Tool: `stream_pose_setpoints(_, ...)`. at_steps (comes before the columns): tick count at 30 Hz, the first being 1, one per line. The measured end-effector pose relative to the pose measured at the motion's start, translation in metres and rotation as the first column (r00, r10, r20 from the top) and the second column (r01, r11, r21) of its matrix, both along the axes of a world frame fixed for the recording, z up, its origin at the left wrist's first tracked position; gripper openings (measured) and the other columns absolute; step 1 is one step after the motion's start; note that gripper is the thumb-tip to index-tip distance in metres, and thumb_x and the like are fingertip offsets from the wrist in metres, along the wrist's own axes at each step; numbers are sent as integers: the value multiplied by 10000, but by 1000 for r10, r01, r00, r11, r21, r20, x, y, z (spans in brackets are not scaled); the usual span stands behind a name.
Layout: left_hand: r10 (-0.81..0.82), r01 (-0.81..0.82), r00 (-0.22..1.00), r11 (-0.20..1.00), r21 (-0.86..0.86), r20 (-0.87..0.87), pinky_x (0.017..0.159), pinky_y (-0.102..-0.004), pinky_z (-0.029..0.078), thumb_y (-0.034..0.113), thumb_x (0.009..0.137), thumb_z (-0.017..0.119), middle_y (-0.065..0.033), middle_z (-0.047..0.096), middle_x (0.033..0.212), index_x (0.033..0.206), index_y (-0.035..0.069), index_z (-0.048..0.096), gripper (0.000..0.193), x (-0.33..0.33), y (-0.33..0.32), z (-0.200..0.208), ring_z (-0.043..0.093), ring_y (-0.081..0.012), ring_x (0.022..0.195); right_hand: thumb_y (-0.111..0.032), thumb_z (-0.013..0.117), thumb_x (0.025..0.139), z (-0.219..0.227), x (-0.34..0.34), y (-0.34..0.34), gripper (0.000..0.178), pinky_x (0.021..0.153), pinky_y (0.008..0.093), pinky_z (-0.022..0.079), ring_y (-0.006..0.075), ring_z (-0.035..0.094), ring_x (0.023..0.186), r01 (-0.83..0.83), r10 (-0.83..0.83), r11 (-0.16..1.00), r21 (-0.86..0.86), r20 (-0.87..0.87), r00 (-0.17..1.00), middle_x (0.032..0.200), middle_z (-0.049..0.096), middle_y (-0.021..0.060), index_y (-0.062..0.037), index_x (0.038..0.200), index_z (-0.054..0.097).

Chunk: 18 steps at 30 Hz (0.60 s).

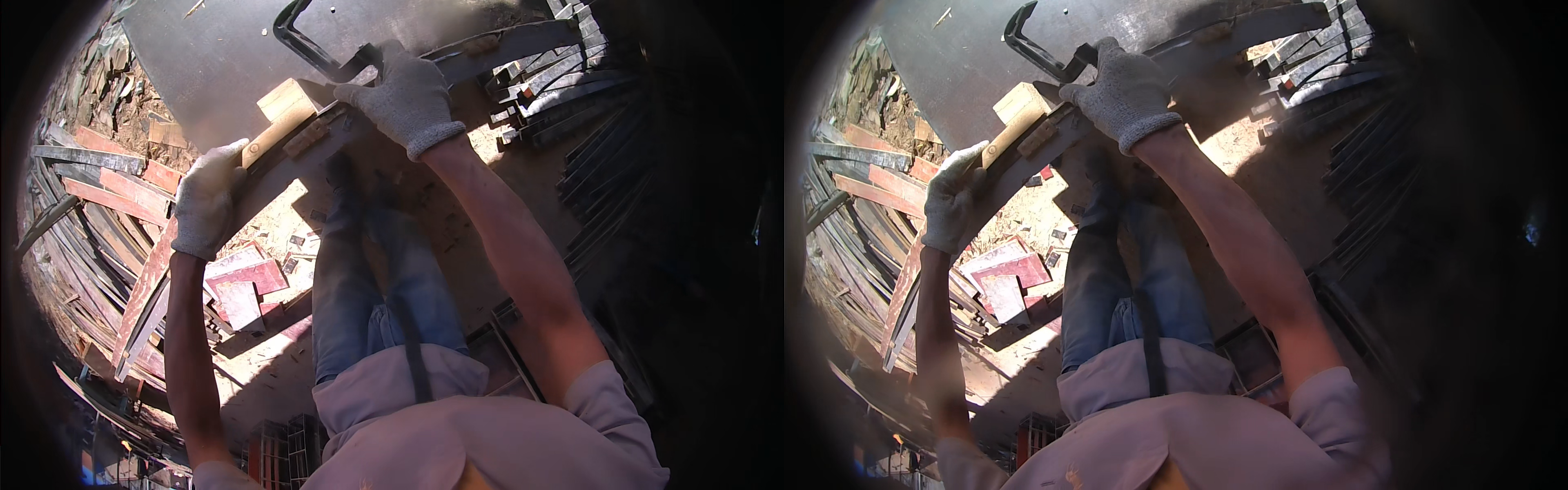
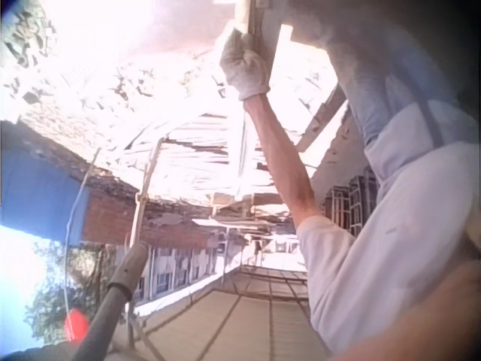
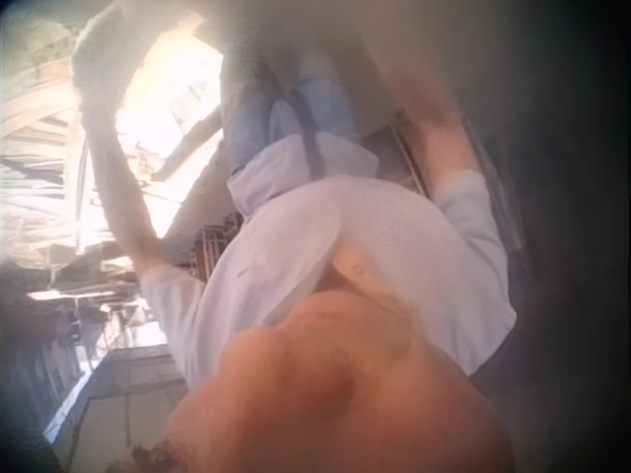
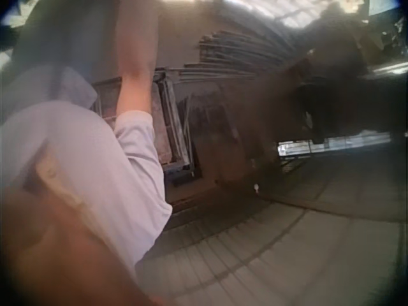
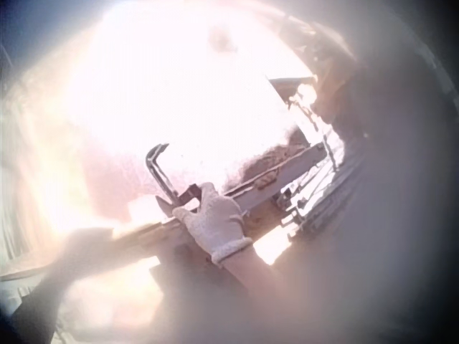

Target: The person picks up long wooden planks from a cluttered pile, carries them to a workbench, and uses a hand saw to cut them into shorter pieces. The cut pieces are then stacked on the floor.

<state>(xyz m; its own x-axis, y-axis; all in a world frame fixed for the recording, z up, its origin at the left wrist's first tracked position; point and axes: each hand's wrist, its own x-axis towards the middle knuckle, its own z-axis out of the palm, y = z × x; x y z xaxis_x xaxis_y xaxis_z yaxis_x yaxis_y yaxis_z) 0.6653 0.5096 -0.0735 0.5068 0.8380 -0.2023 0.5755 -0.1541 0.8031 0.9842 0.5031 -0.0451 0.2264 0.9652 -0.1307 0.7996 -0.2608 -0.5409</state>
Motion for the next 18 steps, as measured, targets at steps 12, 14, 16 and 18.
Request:
stream_pose_setpoints(12,60,-71,996,985,-159,-73,1041,-333,467,312,1083,540,-113,686,1277,1421,51,595,430,4,-5,26,624,-195,1205,-549,839,745,-17,1,3,619,865,464,562,374,741,923,-20,20,1000,-24,6,1000,925,755,218,-27,1057,723)
stream_pose_setpoints(14,-24,17,845,1000,-19,-534,1002,-342,487,357,1070,568,-147,685,1256,1420,74,597,451,13,-13,36,647,-220,1169,-555,833,751,-19,-2,2,619,862,474,560,382,739,917,-37,37,999,-2,12,999,909,752,222,-20,1043,722)
stream_pose_setpoints(16,126,-50,910,979,197,-396,909,-384,512,393,1048,594,-175,693,1161,1378,94,619,446,4,-28,6,678,-291,1058,-559,829,754,-18,-3,4,618,856,475,559,389,736,913,-62,61,998,17,25,998,906,750,222,-18,1030,718)
stream_pose_setpoints(18,198,-117,920,962,247,-338,845,-444,518,410,1054,551,-199,694,1103,1352,109,621,430,12,-30,-4,683,-379,1003,-563,827,755,-19,-2,3,616,851,477,559,394,734,910,-57,56,998,30,46,997,905,748,223,-17,1016,716)
